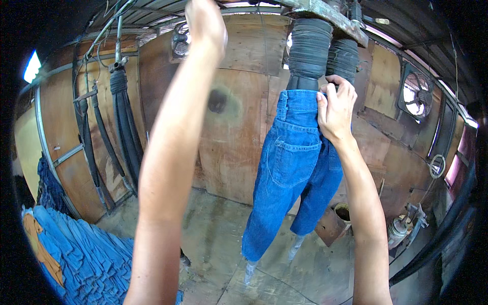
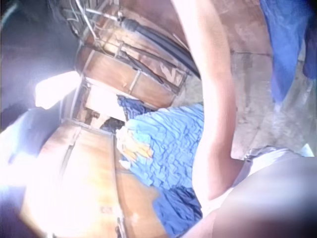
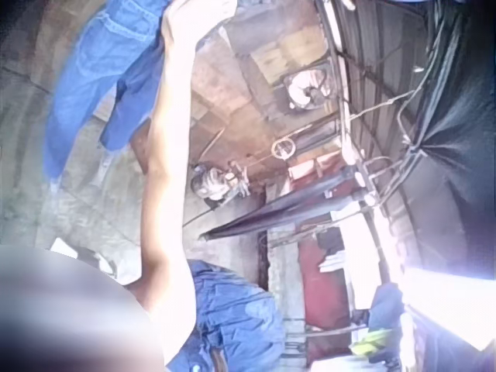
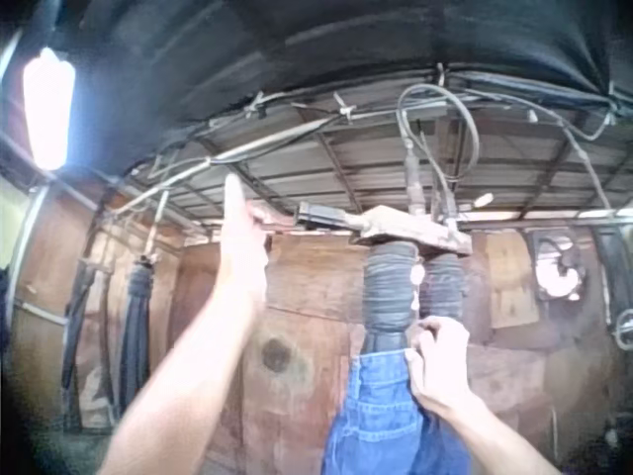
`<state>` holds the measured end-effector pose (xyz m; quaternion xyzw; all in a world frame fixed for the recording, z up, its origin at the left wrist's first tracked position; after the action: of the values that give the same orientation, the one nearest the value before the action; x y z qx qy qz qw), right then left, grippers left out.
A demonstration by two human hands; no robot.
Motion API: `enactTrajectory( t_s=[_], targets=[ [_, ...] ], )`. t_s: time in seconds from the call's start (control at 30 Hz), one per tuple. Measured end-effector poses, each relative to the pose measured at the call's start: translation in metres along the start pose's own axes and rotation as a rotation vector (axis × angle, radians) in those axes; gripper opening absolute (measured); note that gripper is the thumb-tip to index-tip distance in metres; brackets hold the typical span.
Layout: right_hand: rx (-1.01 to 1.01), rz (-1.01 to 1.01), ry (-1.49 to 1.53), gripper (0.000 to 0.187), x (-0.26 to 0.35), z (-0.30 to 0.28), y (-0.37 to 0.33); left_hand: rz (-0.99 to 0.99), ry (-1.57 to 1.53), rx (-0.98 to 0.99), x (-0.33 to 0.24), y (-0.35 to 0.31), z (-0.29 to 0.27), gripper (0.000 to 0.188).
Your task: The person repeatedly picks up blue jeans from a pile, places them on a mannequin, and sprays them with a handheld spray gun. After spraying, the jeans are removed and returned to the pile. The process is repeated multiple times.
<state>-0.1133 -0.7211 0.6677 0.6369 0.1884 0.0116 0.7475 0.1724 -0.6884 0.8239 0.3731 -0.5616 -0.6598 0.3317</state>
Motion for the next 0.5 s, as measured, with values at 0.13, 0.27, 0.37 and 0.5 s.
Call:
enactTrajectory(
  t_s=[0.13, 0.27, 0.37, 0.5],
  targets=[
    [0.029, -0.047, -0.026, 0.025, -0.006, 0.009, 0.001, -0.198, 0.514, 0.064, -0.002, 0.07, 0.056, 0.058],
    [0.058, -0.095, -0.059, 0.029, -0.008, 0.005, 0.003, -0.228, 1.212, 0.116, 0.015, 0.09, 0.062, 0.059],
    [0.094, -0.127, -0.028, 0.029, -0.016, -0.002, 0.002, 0.556, 1.716, -0.185, 0.011, 0.04, 0.093, 0.076],
    [-0.009, -0.212, -0.061, 0.032, -0.047, -0.019, 0.022, 0.707, 1.302, 0.208, 0.079, -0.063, 0.152, 0.062]
  ],
)
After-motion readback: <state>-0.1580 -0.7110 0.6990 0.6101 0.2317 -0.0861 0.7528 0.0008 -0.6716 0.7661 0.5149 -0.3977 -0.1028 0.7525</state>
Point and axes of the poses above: each hand's wrist, its own y-axis towards the middle knuckle, its own z-axis out of the palm, x = y × z, the point moved 7 cm from there along y, towards the middle knuckle, and after that the axes turned 9 degrees about -y, right-handed, at the moved point
